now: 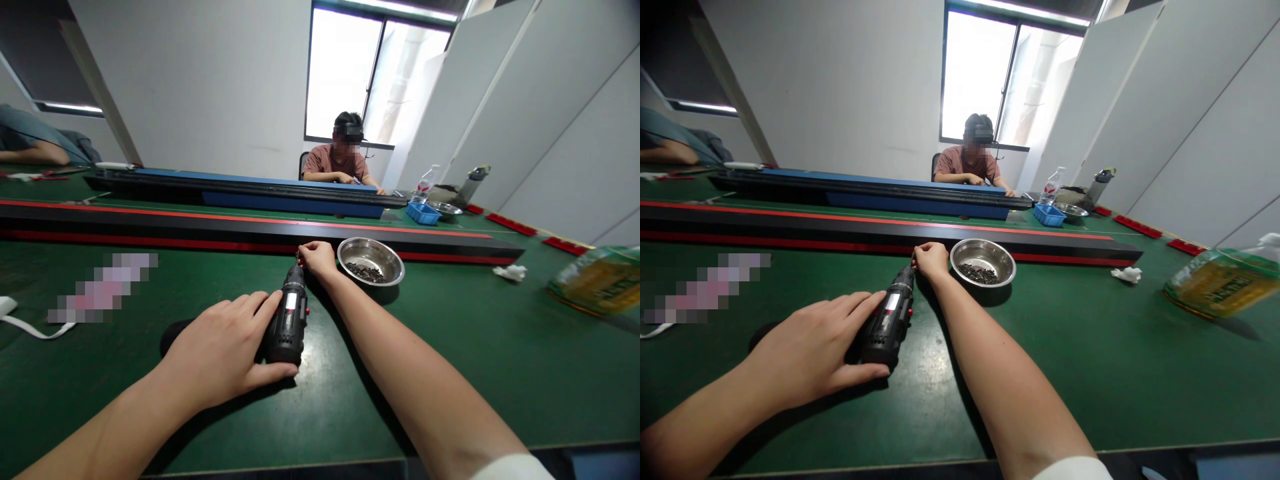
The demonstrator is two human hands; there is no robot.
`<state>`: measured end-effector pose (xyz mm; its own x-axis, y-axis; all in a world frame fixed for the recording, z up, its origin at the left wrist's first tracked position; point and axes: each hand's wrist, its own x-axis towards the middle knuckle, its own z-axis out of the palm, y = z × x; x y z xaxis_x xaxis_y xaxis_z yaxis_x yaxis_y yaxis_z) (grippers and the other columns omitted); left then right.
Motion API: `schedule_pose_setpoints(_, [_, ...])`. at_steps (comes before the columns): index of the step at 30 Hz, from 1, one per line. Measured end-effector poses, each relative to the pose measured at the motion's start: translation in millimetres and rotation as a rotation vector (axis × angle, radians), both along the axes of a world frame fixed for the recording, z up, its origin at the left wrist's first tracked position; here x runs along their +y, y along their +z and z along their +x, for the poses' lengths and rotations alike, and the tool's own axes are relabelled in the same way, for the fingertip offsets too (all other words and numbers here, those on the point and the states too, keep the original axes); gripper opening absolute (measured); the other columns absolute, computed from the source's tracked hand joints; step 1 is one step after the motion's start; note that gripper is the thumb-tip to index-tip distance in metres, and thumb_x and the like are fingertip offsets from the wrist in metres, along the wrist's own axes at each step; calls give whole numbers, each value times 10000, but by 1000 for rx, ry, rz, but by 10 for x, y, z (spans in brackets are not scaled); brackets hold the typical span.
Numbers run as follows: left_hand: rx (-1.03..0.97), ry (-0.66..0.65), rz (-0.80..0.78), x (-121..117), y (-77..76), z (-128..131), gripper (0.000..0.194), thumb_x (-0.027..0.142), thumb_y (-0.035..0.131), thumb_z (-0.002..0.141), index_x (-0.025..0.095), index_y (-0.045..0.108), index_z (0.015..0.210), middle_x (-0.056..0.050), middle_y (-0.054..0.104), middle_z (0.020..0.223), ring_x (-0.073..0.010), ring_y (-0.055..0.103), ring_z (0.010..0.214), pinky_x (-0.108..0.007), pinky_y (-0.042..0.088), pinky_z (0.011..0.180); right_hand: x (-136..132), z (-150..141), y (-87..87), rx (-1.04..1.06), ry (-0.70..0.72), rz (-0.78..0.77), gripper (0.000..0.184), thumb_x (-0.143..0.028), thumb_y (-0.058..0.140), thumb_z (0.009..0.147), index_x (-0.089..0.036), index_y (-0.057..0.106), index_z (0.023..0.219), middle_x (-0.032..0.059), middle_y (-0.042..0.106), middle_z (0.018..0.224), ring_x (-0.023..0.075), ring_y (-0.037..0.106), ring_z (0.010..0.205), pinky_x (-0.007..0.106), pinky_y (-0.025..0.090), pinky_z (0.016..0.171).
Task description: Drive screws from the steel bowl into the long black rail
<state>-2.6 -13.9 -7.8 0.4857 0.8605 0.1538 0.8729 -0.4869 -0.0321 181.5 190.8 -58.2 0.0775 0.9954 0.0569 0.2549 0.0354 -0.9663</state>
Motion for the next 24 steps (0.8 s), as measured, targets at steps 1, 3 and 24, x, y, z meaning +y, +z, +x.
schedule_pose_setpoints(1, [-1,0,1,4,0,0,913,819,583,866,213,514,1546,-186,667,1466,-382,701,1219,-512,583,972,4,4,-8,-19,2,10,144,-170,652,958,-143,769,878,67,783,758,159,734,632,221,567,579])
schedule_pose_setpoints(3, [-4,2,7,11,0,0,909,814,599,860,220,518,1543,-183,670,1464,-379,704,1218,-506,582,974,13,11,-23,-64,4,43,176,-199,638,963,-150,778,867,64,788,764,163,742,645,224,572,604])
schedule_pose_setpoints(24, [-18,-3,25,17,-8,-3,898,800,646,839,230,533,1524,-169,688,1448,-369,714,1208,-494,588,971,55,-5,-48,30,-3,42,393,-420,500,1072,-171,767,926,46,782,768,132,683,544,214,513,534])
